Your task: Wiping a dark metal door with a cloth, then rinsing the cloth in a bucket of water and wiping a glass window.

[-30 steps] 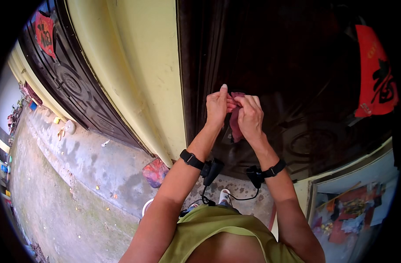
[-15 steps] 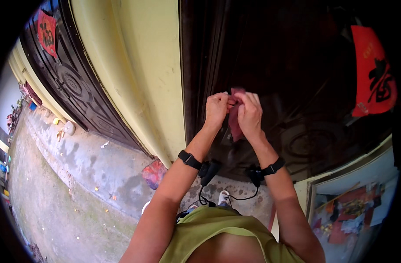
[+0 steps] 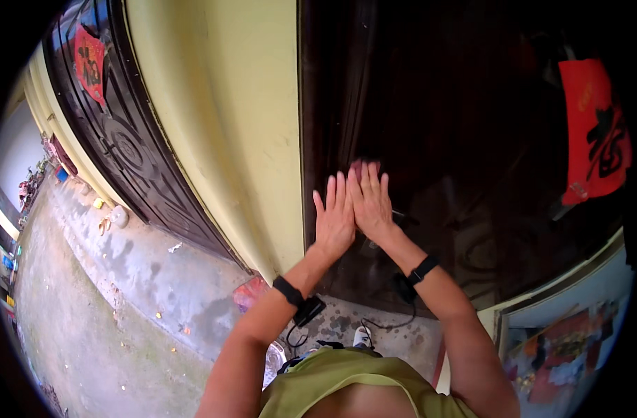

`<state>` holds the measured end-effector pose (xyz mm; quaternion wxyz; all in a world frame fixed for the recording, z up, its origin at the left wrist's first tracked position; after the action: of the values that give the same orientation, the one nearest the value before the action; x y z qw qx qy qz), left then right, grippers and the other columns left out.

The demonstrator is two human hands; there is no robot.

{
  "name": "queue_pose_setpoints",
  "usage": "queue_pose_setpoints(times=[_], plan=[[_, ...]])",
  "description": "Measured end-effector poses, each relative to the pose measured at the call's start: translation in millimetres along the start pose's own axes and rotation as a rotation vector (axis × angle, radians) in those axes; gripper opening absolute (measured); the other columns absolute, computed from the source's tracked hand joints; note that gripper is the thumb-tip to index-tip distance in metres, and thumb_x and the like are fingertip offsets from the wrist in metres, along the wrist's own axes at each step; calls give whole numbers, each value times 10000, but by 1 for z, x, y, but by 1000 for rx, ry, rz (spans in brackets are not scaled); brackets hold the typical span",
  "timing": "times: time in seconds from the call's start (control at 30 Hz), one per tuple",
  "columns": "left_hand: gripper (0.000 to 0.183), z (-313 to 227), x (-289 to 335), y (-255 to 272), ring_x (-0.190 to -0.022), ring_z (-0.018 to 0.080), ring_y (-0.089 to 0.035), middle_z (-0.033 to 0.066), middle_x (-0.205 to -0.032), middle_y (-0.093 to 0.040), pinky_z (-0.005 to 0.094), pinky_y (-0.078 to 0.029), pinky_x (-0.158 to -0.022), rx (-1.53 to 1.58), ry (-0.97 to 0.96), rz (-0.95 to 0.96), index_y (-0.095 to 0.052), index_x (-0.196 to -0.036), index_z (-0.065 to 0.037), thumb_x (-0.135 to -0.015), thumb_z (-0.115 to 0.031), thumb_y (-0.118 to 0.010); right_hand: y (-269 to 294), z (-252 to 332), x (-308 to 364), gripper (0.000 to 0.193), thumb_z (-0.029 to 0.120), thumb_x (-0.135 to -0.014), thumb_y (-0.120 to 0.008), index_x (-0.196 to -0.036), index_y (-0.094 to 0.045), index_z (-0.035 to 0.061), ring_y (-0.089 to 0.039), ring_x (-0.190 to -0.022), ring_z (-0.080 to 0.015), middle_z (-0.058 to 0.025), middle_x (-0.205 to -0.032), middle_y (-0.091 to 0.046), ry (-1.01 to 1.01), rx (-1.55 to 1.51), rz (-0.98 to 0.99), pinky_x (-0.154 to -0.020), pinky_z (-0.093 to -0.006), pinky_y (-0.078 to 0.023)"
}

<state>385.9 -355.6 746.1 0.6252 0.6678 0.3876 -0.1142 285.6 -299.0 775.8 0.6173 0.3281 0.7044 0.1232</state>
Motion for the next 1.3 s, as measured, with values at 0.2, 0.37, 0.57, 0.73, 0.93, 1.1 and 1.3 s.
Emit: queue_pose_setpoints(times=[0.2,0.37,0.57,0.73,0.93,1.1,1.3], plan=[[804,7,-48,44,-1441,461,-103,247,-1572,-119,664,-121,-1084,59,65,-320,-182,-1504,23,-827,-156,-578,43,13,-89,529,192,-895,-496,-1377,-445,-19,-308,-1403,-355,-217,-1454,-400,98,110,-82,-1024,-659,-257],[765,20,-64,75,-1435,430,-163,219,-1563,-180,675,-175,-1057,-54,21,-310,-236,-1499,-2,-838,-221,-554,44,21,-105,551,199,-887,-481,-1390,-422,-15,-287,-1424,-323,-199,-1467,-402,85,273,-27,-1041,-682,-228],[779,21,4,25,-1447,417,-138,232,-1568,-146,687,-161,-1058,4,86,-72,-206,-1505,5,-839,-186,-562,-7,31,-18,591,186,-888,-485,-1423,-362,-33,-257,-1442,-324,-230,-1473,-382,92,79,124,-1044,-700,-189],[695,26,-49,77,-1390,435,-263,269,-1528,-220,593,-206,-1085,139,10,-405,-269,-1470,20,-822,-3,-520,40,28,-136,664,218,-877,-529,-1453,-310,-28,-240,-1436,-366,-235,-1514,-301,-13,-1,-208,-1053,-692,-178],[744,15,-89,124,-1397,427,-244,280,-1528,-203,459,-210,-1142,377,-34,-658,-193,-1483,52,-827,35,-545,110,-2,-276,597,168,-845,-558,-1393,-405,-12,-320,-1363,-419,-216,-1465,-364,185,144,-557,-1037,-662,-274],[765,27,-50,63,-1400,523,-156,372,-1511,-117,563,-148,-1135,262,-21,-573,-71,-1489,79,-896,-101,-521,6,36,-171,579,300,-866,-488,-1413,-436,117,-456,-1252,-239,-82,-1429,-427,186,514,-260,-1073,-594,-267],[835,23,-16,40,-1370,579,-157,390,-1504,-74,593,-187,-1102,413,-31,-419,-22,-1505,24,-860,-43,-549,-11,25,-102,635,348,-879,-490,-1467,-368,142,-371,-1340,-170,-46,-1533,-316,422,345,-39,-1065,-606,-225]])
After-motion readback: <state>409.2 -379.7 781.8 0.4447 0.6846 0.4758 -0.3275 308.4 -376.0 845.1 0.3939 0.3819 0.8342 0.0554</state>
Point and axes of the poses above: each hand's wrist, its own x-axis away from the middle knuckle, its own y-axis out of the back of the hand, z = x × y, the point moved 1 cm from there along -x, towards the middle knuckle
